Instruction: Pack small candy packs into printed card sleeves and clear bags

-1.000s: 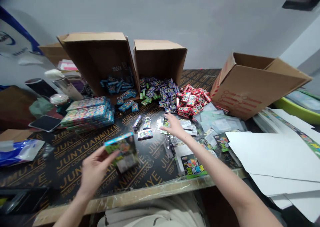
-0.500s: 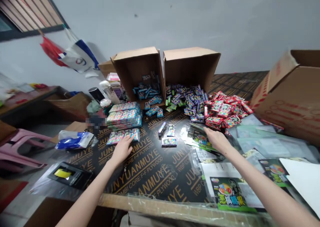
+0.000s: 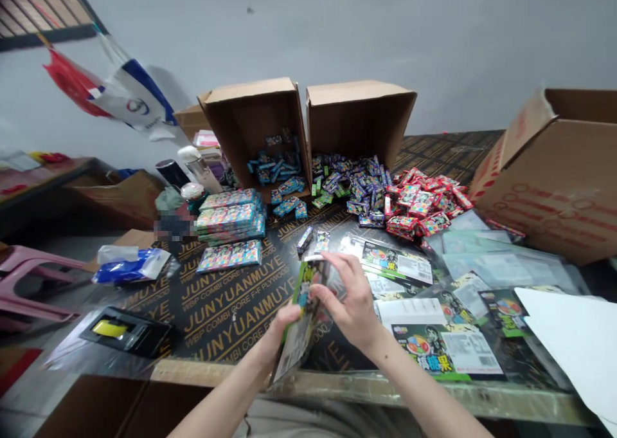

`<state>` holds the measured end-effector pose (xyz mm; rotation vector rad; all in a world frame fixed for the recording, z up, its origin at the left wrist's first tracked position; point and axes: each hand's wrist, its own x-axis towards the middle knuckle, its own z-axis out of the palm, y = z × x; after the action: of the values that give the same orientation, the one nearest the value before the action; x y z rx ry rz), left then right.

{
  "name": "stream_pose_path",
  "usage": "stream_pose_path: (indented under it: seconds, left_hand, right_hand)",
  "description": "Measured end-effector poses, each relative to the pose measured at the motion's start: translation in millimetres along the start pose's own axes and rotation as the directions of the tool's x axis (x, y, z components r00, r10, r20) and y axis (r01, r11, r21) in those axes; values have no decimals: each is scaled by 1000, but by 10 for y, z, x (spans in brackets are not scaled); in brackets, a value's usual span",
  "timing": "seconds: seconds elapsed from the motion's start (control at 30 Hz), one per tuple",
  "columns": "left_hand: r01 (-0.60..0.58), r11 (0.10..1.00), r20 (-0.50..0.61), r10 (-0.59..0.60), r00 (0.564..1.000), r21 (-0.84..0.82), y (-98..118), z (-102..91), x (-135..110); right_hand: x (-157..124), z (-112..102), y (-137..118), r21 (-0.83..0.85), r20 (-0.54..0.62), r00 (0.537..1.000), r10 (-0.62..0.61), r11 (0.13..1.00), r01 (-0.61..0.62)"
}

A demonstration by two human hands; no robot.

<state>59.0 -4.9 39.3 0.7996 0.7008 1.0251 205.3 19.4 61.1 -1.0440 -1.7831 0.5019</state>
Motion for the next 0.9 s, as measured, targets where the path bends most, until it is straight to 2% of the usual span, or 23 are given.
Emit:
stream_pose_path:
  seconds: [0.03, 0.1, 0.2, 0.3, 0.37, 0.43, 0.53, 0.57, 0.6, 0.67, 0.7, 0.73, 0.77, 0.8, 0.87, 0.9]
  left_hand:
    - [21, 1000, 39, -22, 999, 23, 11, -8, -40]
    - [58, 995, 104, -67, 992, 83, 40, -15, -85]
    - [82, 986, 177, -108, 978, 145, 122, 1, -98]
    - [60, 990, 212, -87, 973, 131, 208, 21, -109]
    - [59, 990, 197, -85, 977, 130, 223, 17, -124]
    - [98, 983, 166, -124, 978, 157, 196, -2, -135]
    - [153, 969, 80, -171, 982, 196, 127, -34, -135]
    - [160, 968, 37, -170, 985, 191, 112, -43, -129]
    - [172, 969, -8, -173, 985, 176, 106, -51, -122]
    - [204, 971, -119, -190, 975, 126, 116, -66, -102]
    - [214, 971, -172, -194, 966, 105, 129, -73, -93]
    - [218, 972, -212, -195, 958, 92, 145, -79, -84]
    - [218, 972, -234, -192, 953, 87, 160, -83, -77]
    - [211, 973, -236, -184, 954, 94, 172, -85, -71]
    - [176, 969, -193, -142, 971, 172, 183, -85, -62]
    - [145, 957, -164, -105, 981, 253, 182, -85, -59]
  right_hand:
    - [34, -55, 26, -9, -16, 1000, 12, 1000, -12]
    - [85, -136, 56, 5, 28, 999, 35, 999, -36]
    - [120, -211, 55, 12, 238, 971, 16, 1000, -20]
    - [128, -274, 40, -16, 495, 867, -52, 998, 69]
    - [126, -311, 38, -26, 590, 806, -37, 998, 65]
    - [122, -336, 48, -31, 638, 770, 20, 1000, 0]
    - [116, -338, 96, 23, 656, 747, 106, 987, -161]
    - [113, -327, 123, 63, 635, 762, 126, 975, -214]
    - [108, -311, 156, 105, 582, 800, 149, 961, -256]
    - [88, -264, 232, 191, 353, 907, 228, 932, -309]
    - [72, -236, 268, 240, 219, 932, 287, 910, -337]
    - [51, -206, 298, 299, 131, 927, 352, 877, -376]
    - [27, -174, 319, 366, 122, 902, 415, 826, -429]
    - [0, -141, 328, 427, 195, 868, 456, 757, -494]
    - [-48, -77, 312, 490, 435, 790, 432, 622, -610]
    - [-63, -48, 294, 505, 509, 765, 395, 583, -636]
